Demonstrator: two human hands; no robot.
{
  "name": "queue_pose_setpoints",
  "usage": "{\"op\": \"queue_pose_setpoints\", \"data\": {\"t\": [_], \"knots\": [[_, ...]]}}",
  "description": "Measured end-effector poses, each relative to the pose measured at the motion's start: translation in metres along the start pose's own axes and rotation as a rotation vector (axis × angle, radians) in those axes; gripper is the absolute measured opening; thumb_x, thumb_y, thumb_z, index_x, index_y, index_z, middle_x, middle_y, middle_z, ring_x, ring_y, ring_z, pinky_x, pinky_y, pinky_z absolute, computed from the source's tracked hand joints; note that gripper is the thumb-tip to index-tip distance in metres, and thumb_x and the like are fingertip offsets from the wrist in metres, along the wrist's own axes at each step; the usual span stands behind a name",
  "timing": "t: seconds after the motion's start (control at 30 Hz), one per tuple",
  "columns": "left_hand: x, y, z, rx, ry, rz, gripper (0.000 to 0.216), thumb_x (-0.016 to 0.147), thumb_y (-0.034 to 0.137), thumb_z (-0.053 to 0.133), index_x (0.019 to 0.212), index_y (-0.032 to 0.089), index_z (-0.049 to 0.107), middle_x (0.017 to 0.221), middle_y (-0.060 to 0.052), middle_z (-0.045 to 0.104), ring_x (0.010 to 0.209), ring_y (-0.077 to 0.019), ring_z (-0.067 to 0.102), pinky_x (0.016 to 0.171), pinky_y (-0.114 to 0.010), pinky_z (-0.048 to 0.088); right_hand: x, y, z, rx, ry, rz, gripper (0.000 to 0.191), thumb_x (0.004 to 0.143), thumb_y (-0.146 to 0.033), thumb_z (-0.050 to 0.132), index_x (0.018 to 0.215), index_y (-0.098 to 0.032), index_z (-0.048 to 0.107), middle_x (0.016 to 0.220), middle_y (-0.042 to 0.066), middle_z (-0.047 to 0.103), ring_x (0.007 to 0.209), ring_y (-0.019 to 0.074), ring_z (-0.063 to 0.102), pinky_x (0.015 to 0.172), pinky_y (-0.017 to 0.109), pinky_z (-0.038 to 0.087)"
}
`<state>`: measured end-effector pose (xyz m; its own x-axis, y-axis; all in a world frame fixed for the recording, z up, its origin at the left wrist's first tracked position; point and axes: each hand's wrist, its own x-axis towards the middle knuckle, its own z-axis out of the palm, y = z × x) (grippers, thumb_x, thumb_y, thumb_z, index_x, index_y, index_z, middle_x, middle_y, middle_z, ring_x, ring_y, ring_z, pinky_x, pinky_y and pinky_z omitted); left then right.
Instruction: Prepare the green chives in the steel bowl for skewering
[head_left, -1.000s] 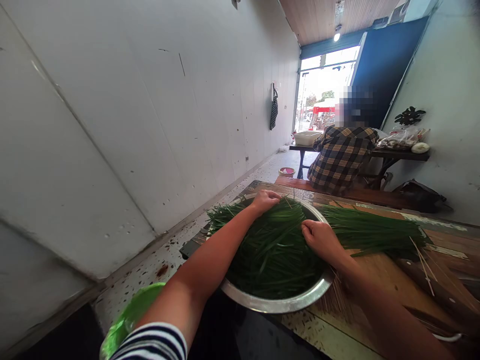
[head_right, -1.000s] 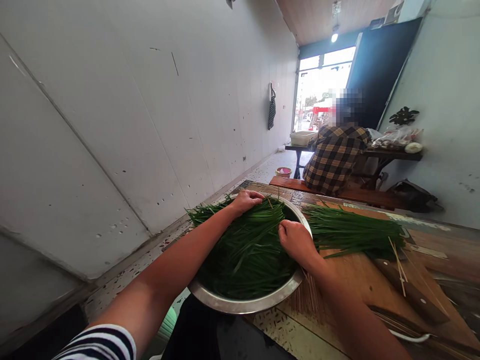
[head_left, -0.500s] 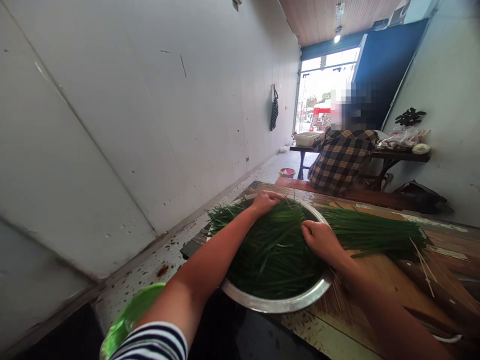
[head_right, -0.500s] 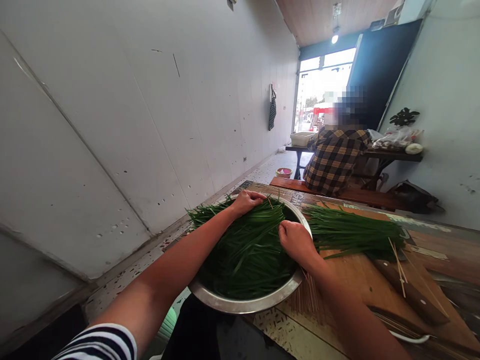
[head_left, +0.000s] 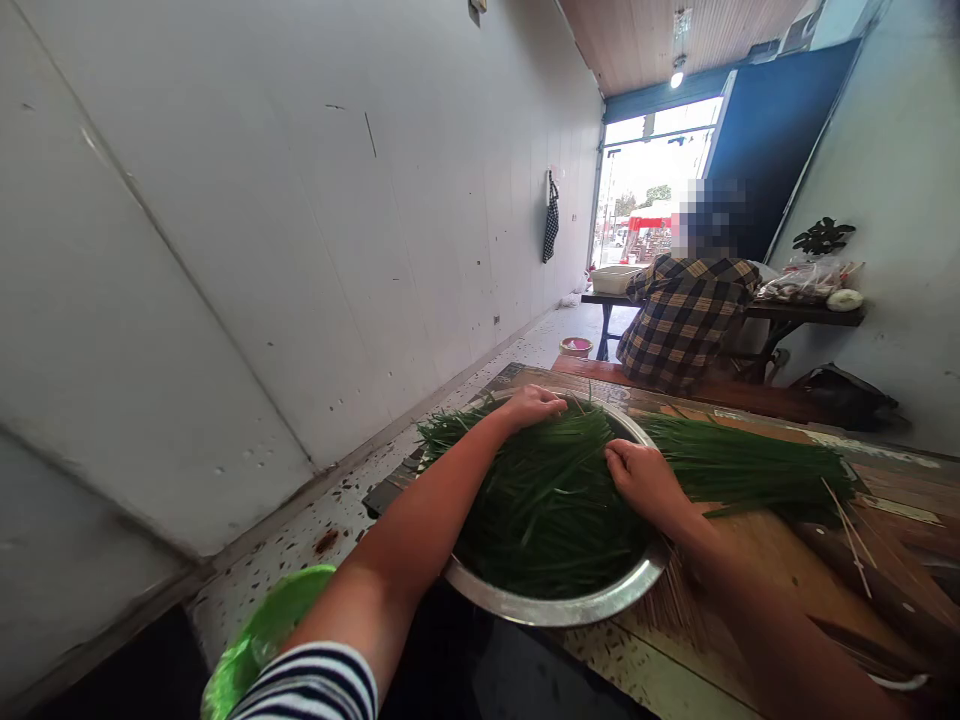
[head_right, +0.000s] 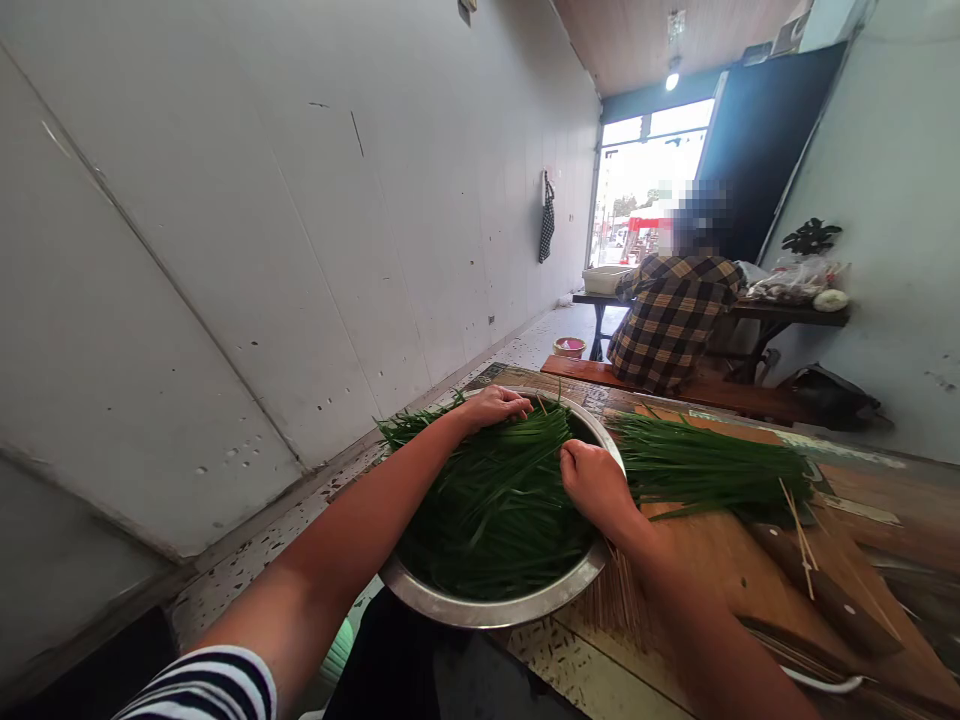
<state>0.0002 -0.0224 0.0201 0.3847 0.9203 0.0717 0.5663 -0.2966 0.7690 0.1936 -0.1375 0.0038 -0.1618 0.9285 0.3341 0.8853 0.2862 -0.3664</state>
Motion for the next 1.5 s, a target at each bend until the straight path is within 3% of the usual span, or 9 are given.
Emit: {"op": "queue_pose_setpoints", "data": {"t": [0.47,0.7,0.83,0.93,1.17,1.5], "knots": [[-0.011,0.01,-0.002,-0.346,-0.222,-0.099,0.032,0.067,0.044,0.067,0.079,0.015,0.072,0.07,-0.004,0.069,0.057,-0.0118,0.059,0.056,-0.021,0.046,-0.002,0.0,-0.001,0.074,0.067,-0.048,0.028,0.087,-0.028,0.035,0.077,-0.019,0.06,0.071,0.005,0.066,0.064,0.016,0.056,0.06,0.026,0.033],[-0.008,0.004,-0.008,-0.467,-0.401,-0.112,0.035,0.064,0.042,0.071,0.085,0.014,0.071,0.074,-0.004,0.069,0.061,-0.0113,0.059,0.063,-0.023,0.048,-0.002,0.002,0.0,0.138,0.082,-0.075,0.03,0.087,-0.03,0.035,0.082,-0.019,0.062,0.074,0.005,0.067,0.066,0.0164,0.058,0.062,0.026,0.035],[-0.007,0.001,-0.011,-0.542,-0.41,-0.089,0.035,0.061,0.038,0.075,0.086,0.014,0.07,0.074,-0.003,0.068,0.064,-0.0107,0.059,0.066,-0.023,0.048,-0.003,0.001,0.0,0.147,0.111,-0.102,0.031,0.086,-0.032,0.036,0.081,-0.019,0.063,0.072,0.005,0.068,0.063,0.0157,0.058,0.06,0.025,0.037],[-0.004,-0.002,-0.009,-0.559,-0.362,-0.071,0.033,0.06,0.037,0.075,0.082,0.013,0.069,0.075,-0.002,0.067,0.064,-0.01,0.059,0.064,-0.022,0.047,-0.003,-0.001,-0.001,0.145,0.13,-0.114,0.031,0.085,-0.032,0.036,0.078,-0.02,0.064,0.069,0.004,0.067,0.06,0.0151,0.057,0.058,0.025,0.037],[0.005,-0.005,-0.002,-0.542,0.053,-0.086,0.029,0.06,0.032,0.074,0.082,0.014,0.071,0.069,-0.001,0.067,0.057,-0.0072,0.054,0.055,-0.019,0.042,-0.002,-0.004,-0.005,0.125,0.099,-0.097,0.03,0.083,-0.031,0.036,0.071,-0.02,0.062,0.058,0.003,0.063,0.052,0.0141,0.053,0.053,0.025,0.034],[0.006,-0.004,0.007,-0.539,0.237,-0.064,0.022,0.061,0.023,0.071,0.078,0.009,0.071,0.063,-0.004,0.066,0.052,-0.0063,0.052,0.052,-0.019,0.041,-0.002,-0.003,-0.005,0.103,0.051,-0.075,0.032,0.083,-0.03,0.035,0.069,-0.019,0.061,0.058,0.003,0.062,0.053,0.0136,0.052,0.054,0.024,0.032]]}}
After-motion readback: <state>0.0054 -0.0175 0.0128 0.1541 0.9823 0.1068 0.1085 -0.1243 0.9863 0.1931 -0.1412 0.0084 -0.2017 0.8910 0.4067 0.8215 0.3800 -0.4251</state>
